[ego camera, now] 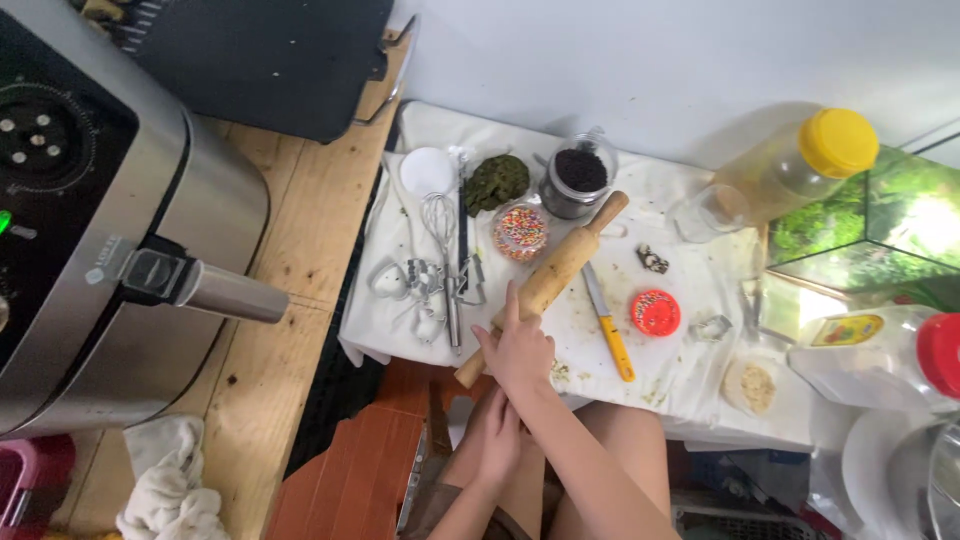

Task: Rolling out dough and decorating a cookie with sprinkles and toppings.

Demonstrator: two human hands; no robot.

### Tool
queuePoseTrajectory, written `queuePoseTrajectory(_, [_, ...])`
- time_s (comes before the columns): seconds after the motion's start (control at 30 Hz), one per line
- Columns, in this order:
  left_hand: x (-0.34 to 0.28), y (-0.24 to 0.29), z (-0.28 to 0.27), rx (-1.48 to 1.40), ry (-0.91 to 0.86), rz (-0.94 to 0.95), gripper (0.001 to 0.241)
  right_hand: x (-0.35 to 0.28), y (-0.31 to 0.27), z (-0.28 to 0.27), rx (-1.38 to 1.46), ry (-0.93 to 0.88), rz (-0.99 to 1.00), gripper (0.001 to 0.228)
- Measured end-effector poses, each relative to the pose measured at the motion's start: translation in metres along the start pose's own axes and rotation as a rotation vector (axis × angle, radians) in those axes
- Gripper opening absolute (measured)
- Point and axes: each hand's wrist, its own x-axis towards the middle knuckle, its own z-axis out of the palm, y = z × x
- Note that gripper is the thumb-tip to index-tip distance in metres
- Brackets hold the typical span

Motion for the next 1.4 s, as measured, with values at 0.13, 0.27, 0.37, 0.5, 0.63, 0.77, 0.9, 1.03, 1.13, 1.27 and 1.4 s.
queuePoseTrajectory(0.13, [-0.017,0.036,-0.013,0.176,0.133,0.103,0.029,0.008,0.011,0.005,0.033,-0.162,0.129,0.116])
queuePoseTrajectory(0.27, [-0.022,0.095,-0.02,0.397,0.317,0.414,0.021,-0.001,0.026,0.016,0.296,-0.089,0.137,0.119])
queuePoseTrajectory(0.37, [-0.016,0.116,-0.022,0.433,0.317,0.373,0.02,-0.004,0.035,0.035,0.448,0.032,0.109,0.113])
queuePoseTrajectory(0.5, [0.016,0.124,-0.031,0.983,0.262,0.692,0.045,-0.008,0.029,0.06,0.531,0.051,0.082,0.103])
queuePoseTrajectory(0.63, [0.043,0.109,-0.053,1.102,0.225,0.473,0.051,-0.009,0.02,0.052,0.585,0.06,0.076,0.104])
queuePoseTrajectory(0.77, [0.037,0.102,-0.056,1.073,0.105,0.377,0.05,-0.004,0.023,0.064,0.744,0.165,0.11,0.112])
queuePoseTrajectory(0.9, [0.026,0.102,-0.046,0.98,-0.042,0.417,0.042,-0.008,0.042,0.092,0.843,0.344,0.158,0.11])
queuePoseTrajectory(1.03, [0.009,0.119,-0.022,0.884,-0.077,0.47,0.04,-0.034,0.06,0.047,1.009,0.278,0.276,0.104])
queuePoseTrajectory(1.13, [0.004,0.123,-0.008,0.731,-0.044,0.241,0.036,-0.055,0.105,0.045,1.064,0.27,0.186,0.098])
queuePoseTrajectory(1.27, [0.012,0.128,0.018,0.814,-0.108,0.229,0.034,-0.092,0.141,-0.025,1.167,0.138,0.241,0.096])
queuePoseTrajectory(1.4, [0.012,0.134,0.05,0.931,-0.215,0.269,0.028,-0.118,0.205,-0.044,1.027,0.092,0.304,0.095])
